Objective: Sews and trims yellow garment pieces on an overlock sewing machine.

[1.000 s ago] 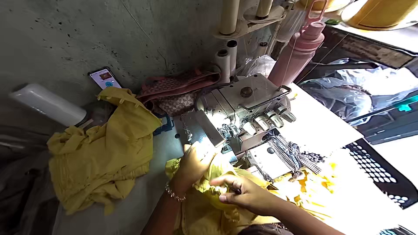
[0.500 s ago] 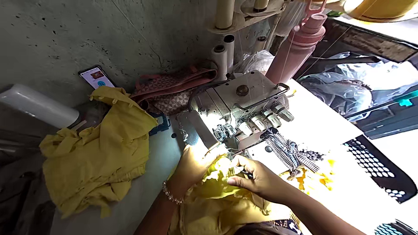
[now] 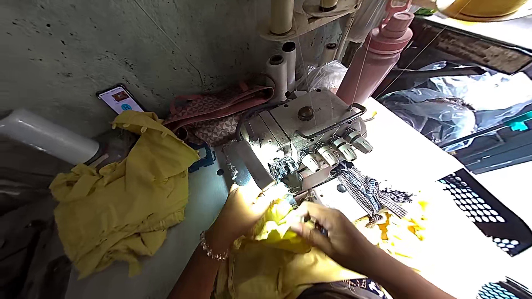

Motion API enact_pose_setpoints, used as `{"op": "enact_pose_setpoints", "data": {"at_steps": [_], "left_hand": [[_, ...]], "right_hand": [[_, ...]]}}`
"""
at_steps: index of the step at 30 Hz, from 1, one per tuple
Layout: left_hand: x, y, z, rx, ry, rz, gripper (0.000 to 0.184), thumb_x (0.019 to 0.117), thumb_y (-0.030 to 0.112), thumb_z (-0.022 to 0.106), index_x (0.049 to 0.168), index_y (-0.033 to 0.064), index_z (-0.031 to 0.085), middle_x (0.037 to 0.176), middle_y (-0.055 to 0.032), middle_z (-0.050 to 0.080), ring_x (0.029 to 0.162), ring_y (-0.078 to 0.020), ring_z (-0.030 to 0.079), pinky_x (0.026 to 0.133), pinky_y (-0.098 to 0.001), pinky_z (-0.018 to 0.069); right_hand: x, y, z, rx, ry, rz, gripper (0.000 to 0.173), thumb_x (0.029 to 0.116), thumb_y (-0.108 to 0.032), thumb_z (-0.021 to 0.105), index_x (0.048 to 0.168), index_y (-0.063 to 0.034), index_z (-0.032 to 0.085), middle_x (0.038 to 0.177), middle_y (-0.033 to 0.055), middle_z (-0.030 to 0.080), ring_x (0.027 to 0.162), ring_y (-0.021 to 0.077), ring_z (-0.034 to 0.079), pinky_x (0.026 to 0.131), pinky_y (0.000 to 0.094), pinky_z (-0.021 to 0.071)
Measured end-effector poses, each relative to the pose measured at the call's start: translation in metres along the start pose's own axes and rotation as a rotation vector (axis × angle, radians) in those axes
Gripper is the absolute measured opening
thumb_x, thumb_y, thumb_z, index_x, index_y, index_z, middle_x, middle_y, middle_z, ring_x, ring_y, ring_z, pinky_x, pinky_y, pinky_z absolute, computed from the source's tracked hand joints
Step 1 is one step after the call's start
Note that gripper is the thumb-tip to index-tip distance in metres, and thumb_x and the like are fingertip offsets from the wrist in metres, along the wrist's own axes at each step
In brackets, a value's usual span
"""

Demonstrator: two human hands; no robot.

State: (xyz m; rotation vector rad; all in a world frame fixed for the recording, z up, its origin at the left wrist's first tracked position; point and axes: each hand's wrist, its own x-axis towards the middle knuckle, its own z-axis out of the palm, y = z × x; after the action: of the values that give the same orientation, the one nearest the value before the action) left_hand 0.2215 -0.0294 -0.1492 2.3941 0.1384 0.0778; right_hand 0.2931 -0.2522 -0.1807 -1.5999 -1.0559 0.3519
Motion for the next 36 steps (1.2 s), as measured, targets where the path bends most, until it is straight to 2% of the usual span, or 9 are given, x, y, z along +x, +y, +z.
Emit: {"op": "enact_pose_setpoints", "data": {"at_steps": [5, 9, 13, 18, 22, 26, 29, 32, 36], "left_hand": [[-0.007, 0.015, 0.003, 0.077, 0.06, 0.022, 0.034, 0.0948, 0.038, 0.063, 0.078, 0.0094, 0.071, 0.071, 0.0012, 0.063, 0.071, -0.0099, 0.058, 0.078, -0.0383, 0.0423], [-0.011, 0.023, 0.006, 0.138, 0.095, 0.053, 0.031, 0.0967, 0.027, 0.055, 0.074, 0.0095, 0.068, 0.062, 0.0016, 0.056, 0.062, -0.0102, 0.054, 0.078, -0.0389, 0.0397], [-0.015, 0.025, 0.002, 0.102, 0.057, 0.034, 0.041, 0.097, 0.049, 0.058, 0.081, 0.0144, 0.072, 0.07, 0.0054, 0.063, 0.07, -0.0067, 0.058, 0.082, -0.0411, 0.0405], [-0.017, 0.025, 0.013, 0.238, 0.151, 0.107, 0.025, 0.0873, 0.039, 0.067, 0.088, 0.0147, 0.073, 0.078, 0.0024, 0.07, 0.078, -0.0118, 0.065, 0.086, -0.0481, 0.0381], [-0.021, 0.029, 0.022, 0.368, 0.271, 0.146, 0.026, 0.0895, 0.037, 0.064, 0.085, 0.0132, 0.072, 0.072, -0.0001, 0.066, 0.071, -0.017, 0.062, 0.085, -0.0499, 0.0369], [-0.036, 0.016, 0.023, 0.453, 0.342, 0.085, 0.032, 0.0955, 0.037, 0.056, 0.081, 0.0152, 0.074, 0.08, -0.0005, 0.071, 0.086, -0.0216, 0.065, 0.093, -0.0549, 0.0345], [-0.035, 0.031, 0.041, 0.63, 0.456, -0.002, 0.024, 0.094, 0.02, 0.053, 0.096, 0.0128, 0.076, 0.104, -0.0075, 0.074, 0.11, -0.0337, 0.066, 0.102, -0.0733, 0.0291], [-0.025, 0.038, 0.071, 0.461, 0.624, 0.104, 0.034, 0.1007, 0.014, 0.041, 0.117, 0.0073, 0.07, 0.114, -0.0096, 0.074, 0.114, -0.0252, 0.065, 0.106, -0.0491, 0.038], [-0.014, 0.006, 0.073, 0.386, 0.6, 0.248, 0.048, 0.1026, 0.039, 0.036, 0.097, 0.0074, 0.072, 0.089, -0.0087, 0.074, 0.086, -0.0201, 0.069, 0.077, -0.0354, 0.0503]], "right_hand": [[0.005, -0.001, 0.011, -0.003, 0.163, -0.169, 0.009, 0.0915, -0.01, 0.067, 0.1, -0.0069, 0.068, 0.095, 0.0003, 0.073, 0.083, -0.0026, 0.066, 0.074, 0.0111, 0.0531], [0.019, 0.014, 0.012, -0.002, 0.274, -0.095, 0.018, 0.0933, -0.02, 0.072, 0.092, -0.0023, 0.069, 0.087, 0.001, 0.071, 0.078, -0.0061, 0.062, 0.072, 0.0074, 0.0497], [0.022, 0.019, 0.012, 0.015, 0.28, -0.085, 0.015, 0.0919, -0.017, 0.072, 0.093, -0.0031, 0.068, 0.088, -0.0007, 0.07, 0.078, -0.0066, 0.061, 0.071, 0.0073, 0.0491], [0.027, 0.016, 0.006, -0.051, 0.185, 0.023, 0.044, 0.0957, -0.035, 0.071, 0.125, -0.0023, 0.066, 0.121, 0.0054, 0.067, 0.079, -0.0038, 0.059, 0.069, 0.0116, 0.0507], [0.025, 0.02, 0.006, -0.096, 0.218, -0.036, 0.025, 0.0985, -0.029, 0.066, 0.094, -0.0047, 0.071, 0.088, 0.0019, 0.072, 0.079, -0.0032, 0.063, 0.073, 0.0108, 0.0491], [0.024, 0.024, 0.012, -0.071, 0.249, -0.082, 0.024, 0.0977, -0.024, 0.067, 0.094, -0.0004, 0.07, 0.084, 0.0044, 0.071, 0.076, -0.0034, 0.062, 0.073, 0.0093, 0.0484], [0.026, 0.025, 0.024, -0.067, 0.263, -0.046, 0.023, 0.0981, -0.025, 0.066, 0.096, -0.0019, 0.07, 0.083, 0.0032, 0.071, 0.076, -0.0033, 0.062, 0.072, 0.01, 0.0489], [0.024, 0.016, 0.026, -0.137, 0.264, -0.045, 0.021, 0.0988, -0.022, 0.061, 0.098, -0.0016, 0.067, 0.079, 0.0039, 0.068, 0.071, -0.0006, 0.062, 0.067, 0.0123, 0.049], [0.019, 0.026, 0.017, -0.05, 0.275, 0.014, 0.022, 0.1008, -0.025, 0.062, 0.1, -0.004, 0.066, 0.084, -0.0012, 0.07, 0.075, -0.0061, 0.063, 0.07, 0.0097, 0.0504]]}}
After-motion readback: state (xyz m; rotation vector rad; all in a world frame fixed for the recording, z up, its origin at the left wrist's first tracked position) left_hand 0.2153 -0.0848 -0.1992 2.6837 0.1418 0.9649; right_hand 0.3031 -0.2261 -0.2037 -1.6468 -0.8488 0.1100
